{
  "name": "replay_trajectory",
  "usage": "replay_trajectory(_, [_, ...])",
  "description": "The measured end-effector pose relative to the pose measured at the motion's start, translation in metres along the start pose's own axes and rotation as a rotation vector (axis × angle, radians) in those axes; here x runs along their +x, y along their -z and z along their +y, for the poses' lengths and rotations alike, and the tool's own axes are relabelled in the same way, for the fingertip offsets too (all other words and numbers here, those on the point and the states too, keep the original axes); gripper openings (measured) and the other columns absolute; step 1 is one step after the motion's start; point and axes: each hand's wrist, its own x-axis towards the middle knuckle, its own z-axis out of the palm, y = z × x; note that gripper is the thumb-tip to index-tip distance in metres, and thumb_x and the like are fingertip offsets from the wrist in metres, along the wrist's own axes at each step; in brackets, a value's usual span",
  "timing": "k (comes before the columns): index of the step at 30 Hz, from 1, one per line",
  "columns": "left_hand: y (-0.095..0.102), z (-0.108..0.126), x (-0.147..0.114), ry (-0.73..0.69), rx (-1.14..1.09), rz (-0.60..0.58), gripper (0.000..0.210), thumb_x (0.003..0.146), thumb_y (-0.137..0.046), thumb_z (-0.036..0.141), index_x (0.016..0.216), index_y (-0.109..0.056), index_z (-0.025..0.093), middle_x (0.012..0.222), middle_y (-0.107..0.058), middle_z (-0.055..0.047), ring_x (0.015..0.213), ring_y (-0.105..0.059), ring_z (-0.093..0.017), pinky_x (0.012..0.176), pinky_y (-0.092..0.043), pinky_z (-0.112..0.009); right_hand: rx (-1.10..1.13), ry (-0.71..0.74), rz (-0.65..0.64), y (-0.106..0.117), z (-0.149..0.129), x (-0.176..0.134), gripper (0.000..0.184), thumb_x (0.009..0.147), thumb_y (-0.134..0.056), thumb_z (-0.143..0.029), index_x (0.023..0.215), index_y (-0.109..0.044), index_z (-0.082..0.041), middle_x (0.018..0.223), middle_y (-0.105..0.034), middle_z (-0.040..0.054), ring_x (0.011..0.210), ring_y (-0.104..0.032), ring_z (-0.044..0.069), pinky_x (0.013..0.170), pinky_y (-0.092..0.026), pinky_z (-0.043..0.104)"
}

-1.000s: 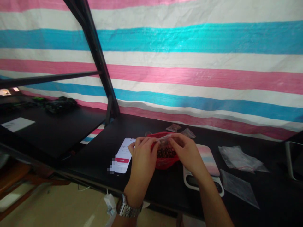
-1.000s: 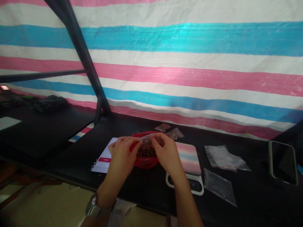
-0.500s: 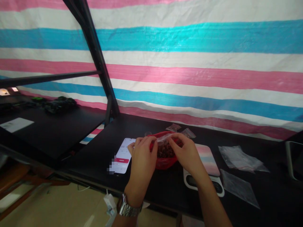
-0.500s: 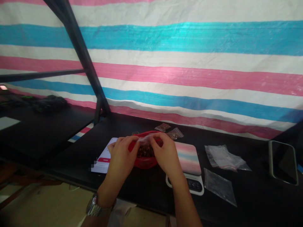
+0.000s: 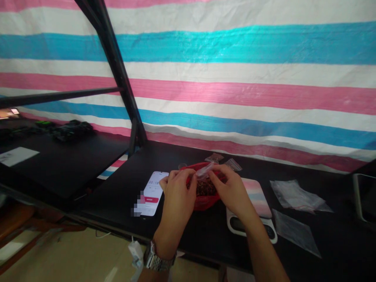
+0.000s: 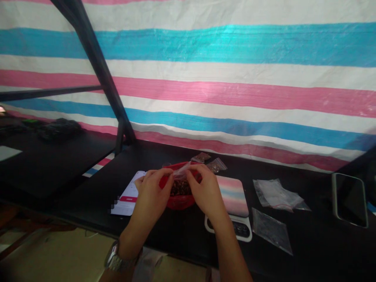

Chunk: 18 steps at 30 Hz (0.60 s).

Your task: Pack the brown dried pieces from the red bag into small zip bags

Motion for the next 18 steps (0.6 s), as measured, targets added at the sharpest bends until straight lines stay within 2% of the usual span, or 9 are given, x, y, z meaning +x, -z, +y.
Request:
replay_trajectory(6, [0.0007, -0.0005, -0.0007, -0.034, 0.036, 0.047, 0.015, 0.099, -0.064, 0.014, 0.1, -0.075, 0.024, 0.111, -0.082, -0.004, 0.113, -0.065, -0.032, 0.094, -0.036, -0.048, -0.026, -0.08, -0.01, 0.0008, -0.0007, -0.0031, 0.02, 0.09, -0.064, -0.036, 0.092, -0.076, -0.021, 0.087, -0.078, 0.0048, 0.075, -0.068, 0.022, 0.074, -0.052, 0.034])
replay_trajectory(12, [-0.0057, -0.0008, -0.001, -0.03, 0.003, -0.003, 0.018, 0.097, -0.064, 0.012, 0.099, -0.076, 0.025, 0.11, -0.082, -0.005, 0.113, -0.066, -0.032, 0.097, -0.037, -0.049, 0.042, -0.139, -0.065, -0.0073, 0.0023, -0.0065, 0.019, 0.091, -0.062, -0.028, 0.098, -0.078, -0.021, 0.096, -0.082, 0.0042, 0.086, -0.075, 0.023, 0.079, -0.055, 0.034])
replay_trajectory(16, [-0.0064, 0.002, -0.0004, 0.008, -0.03, -0.008, 0.016, 0.099, -0.062, 0.015, 0.099, -0.074, 0.025, 0.108, -0.082, -0.005, 0.113, -0.067, -0.032, 0.098, -0.038, -0.049, 0.037, -0.129, 0.046, -0.0052, 0.0048, -0.0052, 0.021, 0.091, -0.063, -0.032, 0.103, -0.077, -0.022, 0.101, -0.082, 0.0055, 0.093, -0.075, 0.025, 0.088, -0.055, 0.037])
replay_trajectory(18, [-0.0063, 0.0034, 0.0004, 0.024, -0.043, -0.012, 0.016, 0.101, -0.06, 0.016, 0.098, -0.073, 0.025, 0.107, -0.081, -0.006, 0.113, -0.067, -0.032, 0.098, -0.039, -0.049, 0.031, -0.106, 0.05, -0.0038, 0.0061, -0.0049, 0.022, 0.09, -0.064, -0.032, 0.104, -0.077, -0.022, 0.105, -0.081, 0.0065, 0.097, -0.075, 0.025, 0.091, -0.055, 0.037])
